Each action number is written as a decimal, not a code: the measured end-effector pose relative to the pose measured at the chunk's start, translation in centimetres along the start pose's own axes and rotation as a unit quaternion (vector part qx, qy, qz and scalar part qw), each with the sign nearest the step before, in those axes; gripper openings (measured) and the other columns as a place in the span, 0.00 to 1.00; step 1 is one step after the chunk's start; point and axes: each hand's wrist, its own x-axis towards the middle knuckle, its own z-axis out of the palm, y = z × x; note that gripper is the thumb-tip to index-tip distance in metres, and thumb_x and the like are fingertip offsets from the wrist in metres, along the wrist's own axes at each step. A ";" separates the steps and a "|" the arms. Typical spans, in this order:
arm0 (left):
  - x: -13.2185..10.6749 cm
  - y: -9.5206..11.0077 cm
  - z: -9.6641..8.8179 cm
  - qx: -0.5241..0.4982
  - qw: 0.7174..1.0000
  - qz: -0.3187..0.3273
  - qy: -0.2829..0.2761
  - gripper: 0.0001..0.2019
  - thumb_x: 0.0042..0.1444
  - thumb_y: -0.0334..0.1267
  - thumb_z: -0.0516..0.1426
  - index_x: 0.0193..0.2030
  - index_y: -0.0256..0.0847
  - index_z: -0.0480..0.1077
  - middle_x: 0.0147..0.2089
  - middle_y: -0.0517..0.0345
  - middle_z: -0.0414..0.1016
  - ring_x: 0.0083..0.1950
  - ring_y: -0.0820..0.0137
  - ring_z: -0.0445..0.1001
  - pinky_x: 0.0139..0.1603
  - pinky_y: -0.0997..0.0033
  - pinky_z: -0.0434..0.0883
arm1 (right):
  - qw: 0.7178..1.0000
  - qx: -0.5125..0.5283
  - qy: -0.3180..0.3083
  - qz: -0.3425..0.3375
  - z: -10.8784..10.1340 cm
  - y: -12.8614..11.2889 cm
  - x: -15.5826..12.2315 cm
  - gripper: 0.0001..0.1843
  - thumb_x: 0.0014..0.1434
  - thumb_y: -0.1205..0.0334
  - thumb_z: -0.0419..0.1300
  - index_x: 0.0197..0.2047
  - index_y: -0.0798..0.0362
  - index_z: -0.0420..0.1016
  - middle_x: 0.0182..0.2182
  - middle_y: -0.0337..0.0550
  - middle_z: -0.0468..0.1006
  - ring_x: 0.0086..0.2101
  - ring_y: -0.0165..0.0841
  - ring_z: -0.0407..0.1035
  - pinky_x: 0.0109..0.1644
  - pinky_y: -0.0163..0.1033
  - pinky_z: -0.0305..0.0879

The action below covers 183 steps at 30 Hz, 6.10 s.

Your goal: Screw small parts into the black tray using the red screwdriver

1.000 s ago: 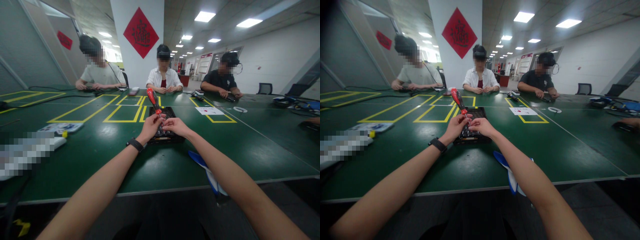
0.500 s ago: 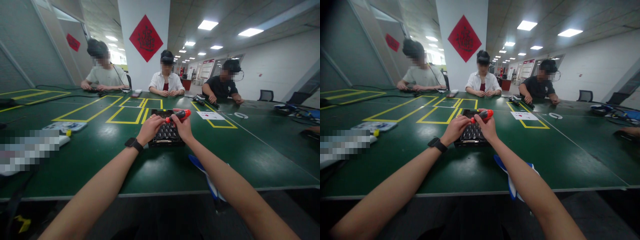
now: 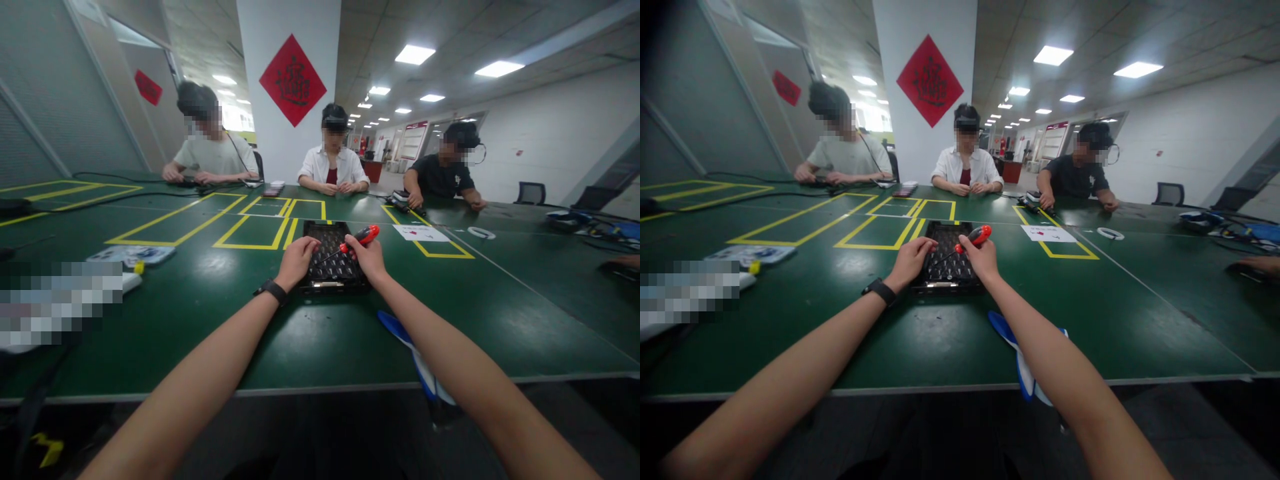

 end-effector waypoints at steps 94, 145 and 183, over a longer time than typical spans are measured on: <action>-0.7 5.2 -0.4 0.027 0.971 0.113 -0.210 0.32 0.64 0.50 0.36 0.28 0.39 0.77 0.32 0.54 0.74 0.36 0.70 0.70 0.45 0.72 0.64 | 0.998 0.057 -0.021 0.002 -0.5 -2.1 -0.7 0.32 0.57 0.42 0.48 0.11 0.55 0.65 0.10 0.42 0.69 0.10 0.22 0.56 0.16 0.30 0.52; -0.9 5.3 -0.2 0.062 0.963 0.125 -0.229 0.33 0.64 0.49 0.35 0.27 0.41 0.77 0.31 0.53 0.75 0.37 0.69 0.69 0.45 0.69 0.62 | 0.985 0.120 0.029 0.117 -0.4 -0.1 0.3 0.25 0.55 0.44 0.52 0.15 0.54 0.62 0.10 0.41 0.69 0.10 0.23 0.56 0.13 0.30 0.49; 0.2 3.8 0.0 -0.143 0.979 -0.028 -0.146 0.16 0.46 0.46 0.62 0.36 0.35 0.73 0.32 0.55 0.76 0.31 0.72 0.71 0.34 0.72 0.67 | 0.981 0.159 -0.112 -0.029 0.1 -2.1 0.0 0.20 0.49 0.47 0.62 0.33 0.56 0.69 0.21 0.38 0.75 0.18 0.24 0.68 0.22 0.29 0.64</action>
